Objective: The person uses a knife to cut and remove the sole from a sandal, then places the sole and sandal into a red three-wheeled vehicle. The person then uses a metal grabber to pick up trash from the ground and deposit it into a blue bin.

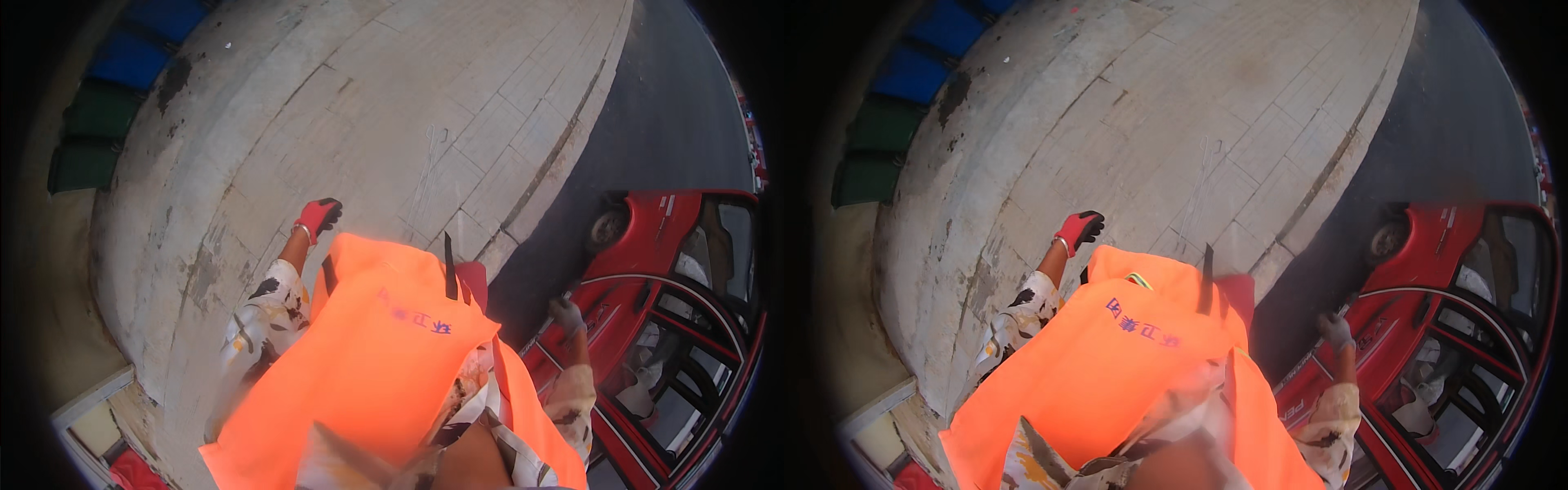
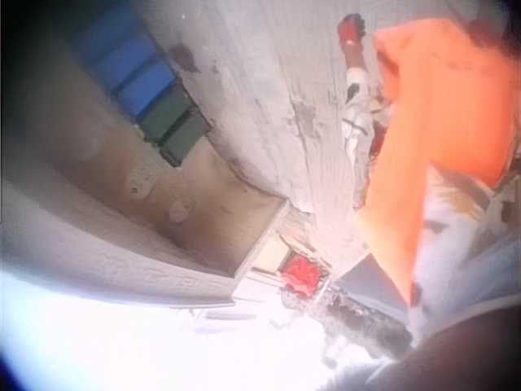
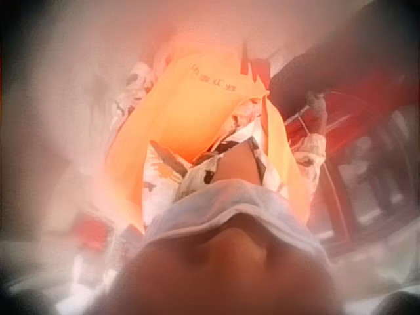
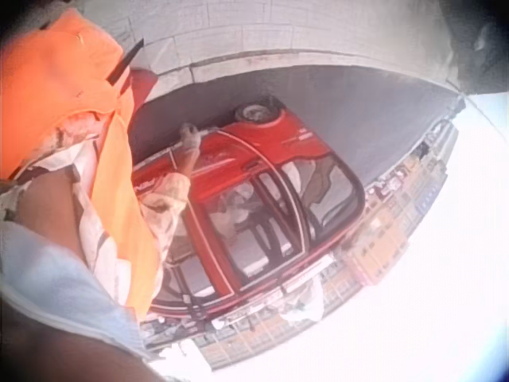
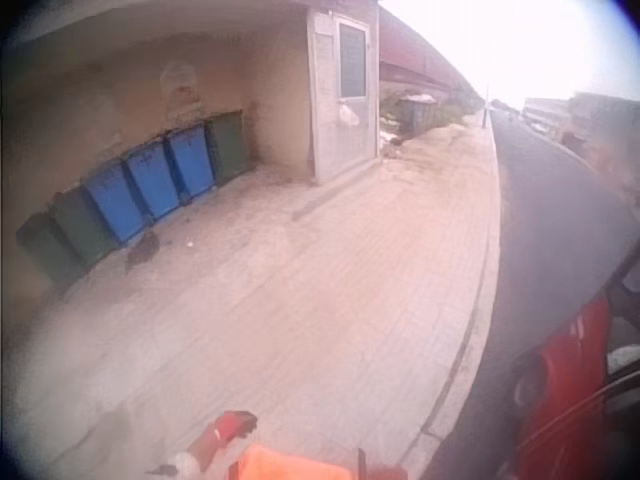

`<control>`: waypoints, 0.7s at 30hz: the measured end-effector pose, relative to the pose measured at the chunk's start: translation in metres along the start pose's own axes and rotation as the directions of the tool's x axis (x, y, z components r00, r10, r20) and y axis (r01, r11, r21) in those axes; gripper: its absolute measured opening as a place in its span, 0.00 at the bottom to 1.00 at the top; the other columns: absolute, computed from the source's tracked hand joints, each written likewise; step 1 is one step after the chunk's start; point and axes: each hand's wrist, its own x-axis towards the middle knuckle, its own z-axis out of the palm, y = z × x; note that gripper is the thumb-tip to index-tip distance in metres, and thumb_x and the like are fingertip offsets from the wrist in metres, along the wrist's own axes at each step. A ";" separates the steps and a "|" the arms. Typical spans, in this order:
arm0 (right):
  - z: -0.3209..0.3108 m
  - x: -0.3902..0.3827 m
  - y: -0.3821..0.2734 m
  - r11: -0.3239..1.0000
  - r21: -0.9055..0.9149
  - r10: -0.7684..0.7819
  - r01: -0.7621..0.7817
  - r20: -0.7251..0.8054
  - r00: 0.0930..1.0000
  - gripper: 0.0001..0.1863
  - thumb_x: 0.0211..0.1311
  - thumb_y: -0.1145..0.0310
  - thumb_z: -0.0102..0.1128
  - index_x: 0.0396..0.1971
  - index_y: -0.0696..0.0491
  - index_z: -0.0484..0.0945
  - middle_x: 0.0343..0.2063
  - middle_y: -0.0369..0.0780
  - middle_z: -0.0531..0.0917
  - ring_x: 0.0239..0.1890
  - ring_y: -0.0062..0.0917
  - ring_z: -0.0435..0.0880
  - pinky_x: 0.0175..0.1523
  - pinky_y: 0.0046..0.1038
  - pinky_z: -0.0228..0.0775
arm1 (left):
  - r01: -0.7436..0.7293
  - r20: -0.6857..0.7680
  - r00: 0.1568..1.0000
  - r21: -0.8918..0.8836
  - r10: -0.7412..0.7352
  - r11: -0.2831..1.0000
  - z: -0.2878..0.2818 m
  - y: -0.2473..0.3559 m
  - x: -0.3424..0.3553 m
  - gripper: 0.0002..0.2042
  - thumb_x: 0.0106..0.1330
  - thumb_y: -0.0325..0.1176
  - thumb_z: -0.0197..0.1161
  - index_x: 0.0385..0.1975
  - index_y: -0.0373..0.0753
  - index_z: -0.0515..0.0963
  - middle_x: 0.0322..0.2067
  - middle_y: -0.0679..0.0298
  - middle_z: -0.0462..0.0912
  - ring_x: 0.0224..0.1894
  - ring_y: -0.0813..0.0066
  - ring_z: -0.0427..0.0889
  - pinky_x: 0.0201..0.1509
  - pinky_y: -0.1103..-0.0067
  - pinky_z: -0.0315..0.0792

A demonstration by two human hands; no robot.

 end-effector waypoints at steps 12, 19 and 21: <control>0.105 0.460 -0.239 0.627 -0.774 0.029 0.082 0.129 0.991 0.12 0.62 0.58 0.60 0.33 0.52 0.83 0.22 0.33 0.82 0.24 0.22 0.79 0.30 0.29 0.72 | 0.449 -0.322 0.717 -0.465 -0.618 0.763 0.019 -0.118 -0.015 0.16 0.68 0.40 0.58 0.49 0.37 0.80 0.39 0.58 0.86 0.37 0.70 0.84 0.36 0.76 0.77; 0.292 0.622 -0.197 0.646 -0.763 0.237 -0.003 0.197 0.951 0.16 0.57 0.57 0.62 0.38 0.52 0.85 0.27 0.36 0.86 0.28 0.21 0.84 0.35 0.27 0.76 | 0.449 -0.455 0.660 -0.400 -0.598 0.799 0.094 -0.125 0.025 0.18 0.70 0.40 0.60 0.52 0.35 0.79 0.42 0.56 0.86 0.40 0.69 0.85 0.41 0.75 0.79; 0.333 0.686 -0.137 0.584 -0.806 0.147 0.101 0.227 0.963 0.20 0.57 0.54 0.63 0.43 0.52 0.84 0.34 0.42 0.87 0.37 0.30 0.86 0.44 0.31 0.77 | 0.441 -0.441 0.673 -0.404 -0.593 0.801 0.113 -0.122 0.060 0.16 0.71 0.36 0.58 0.52 0.33 0.79 0.41 0.58 0.86 0.40 0.72 0.84 0.41 0.78 0.78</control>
